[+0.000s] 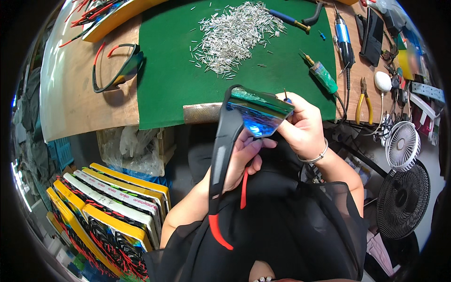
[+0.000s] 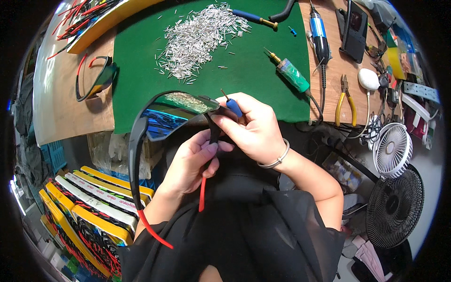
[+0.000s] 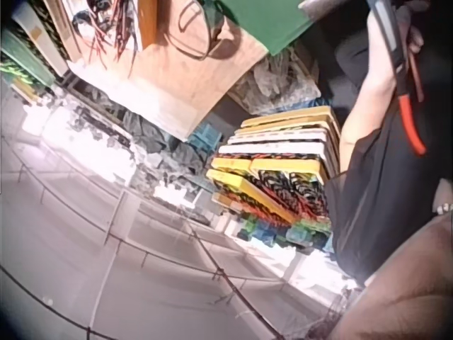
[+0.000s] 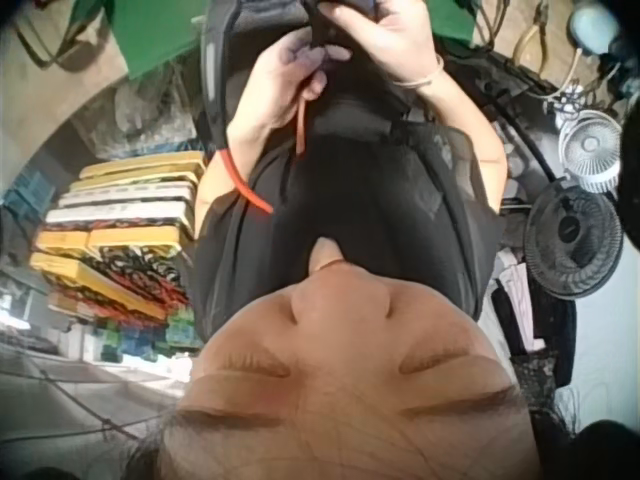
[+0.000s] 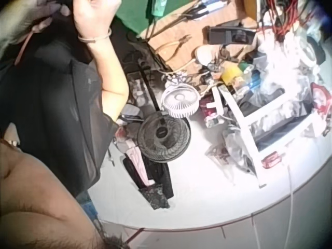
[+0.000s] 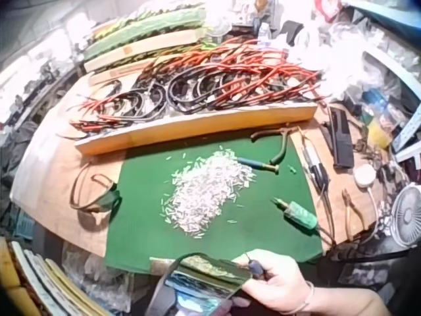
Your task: The person assembles sunglasses by inserting small metal pins into the frame arms using a blue-handled tool. They repeatedly pick up sunglasses from a tray, insert pins into both arms, and place the finished units back into the tray.
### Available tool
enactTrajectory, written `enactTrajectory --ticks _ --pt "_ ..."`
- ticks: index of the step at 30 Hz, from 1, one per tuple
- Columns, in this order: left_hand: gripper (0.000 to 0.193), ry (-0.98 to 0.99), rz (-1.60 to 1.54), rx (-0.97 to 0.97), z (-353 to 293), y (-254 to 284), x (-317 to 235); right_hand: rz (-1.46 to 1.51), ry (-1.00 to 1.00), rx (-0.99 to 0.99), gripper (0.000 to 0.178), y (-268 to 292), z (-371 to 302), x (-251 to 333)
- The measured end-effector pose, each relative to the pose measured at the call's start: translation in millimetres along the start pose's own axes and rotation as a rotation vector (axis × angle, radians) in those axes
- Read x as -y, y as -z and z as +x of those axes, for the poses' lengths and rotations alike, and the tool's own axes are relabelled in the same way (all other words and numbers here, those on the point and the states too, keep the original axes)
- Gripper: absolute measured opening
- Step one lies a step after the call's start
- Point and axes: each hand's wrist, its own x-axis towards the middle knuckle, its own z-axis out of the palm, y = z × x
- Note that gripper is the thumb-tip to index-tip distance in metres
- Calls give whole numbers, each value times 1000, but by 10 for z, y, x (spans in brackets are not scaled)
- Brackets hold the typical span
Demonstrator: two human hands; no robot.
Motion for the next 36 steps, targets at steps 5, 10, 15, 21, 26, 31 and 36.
enactTrajectory --ticks 5,10,15,21,26,31,36 --pt "19 9 -130 -15 104 228 270 -521 504 196 17 16 65 104" --pt "25 -56 -200 41 121 294 343 -179 26 116 14 16 68 174" --pt "19 -17 -75 -20 121 3 51 37 -276 28 13 118 171 115" --pt "21 42 -239 -28 266 182 168 -126 -246 24 30 171 156 39" --pt "20 108 -276 -75 325 229 85 -702 -189 223 25 457 -31 208" --pt "23 172 -280 7 356 305 51 -962 189 173 16 298 -78 174" --pt "23 190 -290 28 364 316 26 -1113 211 203 15 188 17 223"
